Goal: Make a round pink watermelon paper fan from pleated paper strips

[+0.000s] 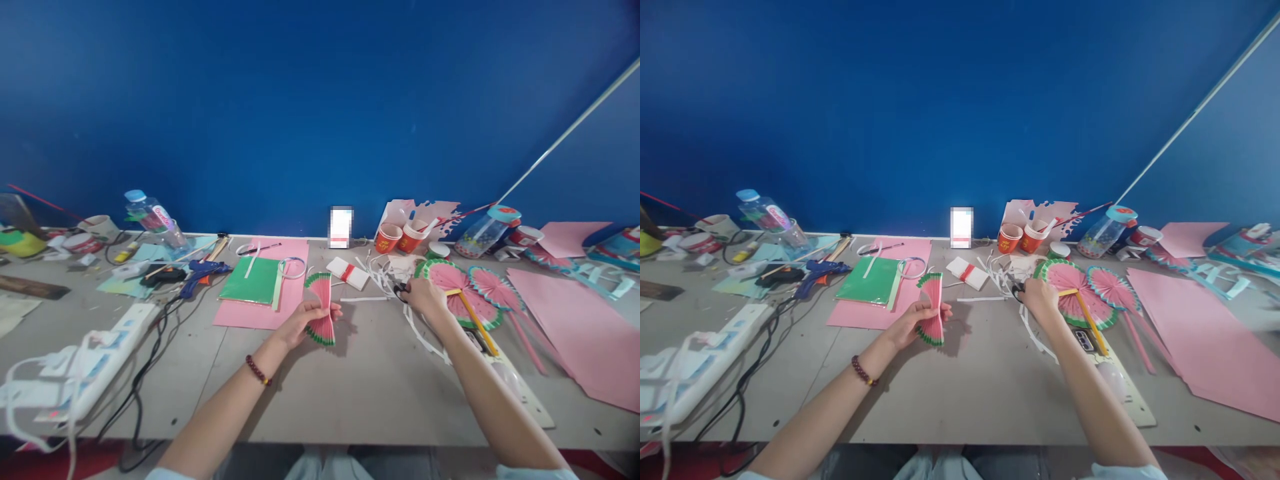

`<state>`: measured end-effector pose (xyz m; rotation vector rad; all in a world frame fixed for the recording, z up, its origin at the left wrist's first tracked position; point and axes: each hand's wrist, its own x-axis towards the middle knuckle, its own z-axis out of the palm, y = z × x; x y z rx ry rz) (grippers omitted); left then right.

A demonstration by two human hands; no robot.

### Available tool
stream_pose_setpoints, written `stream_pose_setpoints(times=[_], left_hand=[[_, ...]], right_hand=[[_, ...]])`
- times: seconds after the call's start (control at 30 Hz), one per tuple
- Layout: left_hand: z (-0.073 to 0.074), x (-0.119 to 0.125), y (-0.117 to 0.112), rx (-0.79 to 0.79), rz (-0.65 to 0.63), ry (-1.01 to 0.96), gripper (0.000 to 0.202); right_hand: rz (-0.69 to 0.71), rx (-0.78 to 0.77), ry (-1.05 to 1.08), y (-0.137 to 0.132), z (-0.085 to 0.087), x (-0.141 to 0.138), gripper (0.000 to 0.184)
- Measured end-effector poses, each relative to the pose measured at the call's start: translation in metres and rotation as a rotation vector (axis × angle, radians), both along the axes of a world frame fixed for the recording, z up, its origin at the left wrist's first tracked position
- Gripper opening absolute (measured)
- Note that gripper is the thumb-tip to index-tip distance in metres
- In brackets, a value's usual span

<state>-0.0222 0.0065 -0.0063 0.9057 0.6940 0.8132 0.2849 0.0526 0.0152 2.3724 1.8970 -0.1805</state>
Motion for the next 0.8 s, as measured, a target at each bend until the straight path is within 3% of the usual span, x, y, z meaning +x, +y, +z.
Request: stream_pose_setpoints(times=[0.17,0.27,0.43,0.63,0.73,0.8], left_hand=[[-0.004,0.0,0.002,-0.024,0.03,0.004,0.03],[-0.006,0.001,0.003,-0.032,0.033,0.009,0.031],[-0.001,0.0,0.001,-0.019,0.017,0.003,0.027],[0.007,-0.001,-0.002,-0.015,0.012,0.031,0.027],[0.005,-0.001,-0.001,-0.014,0.008,0.027,0.03],[0.002,-0.001,0.0,-0.02,0.014,0.017,0.029]], right_hand=[[0.063,0.054,-0.133,0.001,0.021,0.001,0.026],[0.196,0.113,-0.303,0.004,0.038,0.006,0.023],[0.259,0.127,-0.436,0.011,0.064,0.015,0.019],[0.152,0.132,-0.442,0.007,0.1,0.031,0.023],[0.106,0.14,-0.428,0.006,0.104,0.043,0.037],[0.176,0.132,-0.373,0.008,0.098,0.049,0.036]])
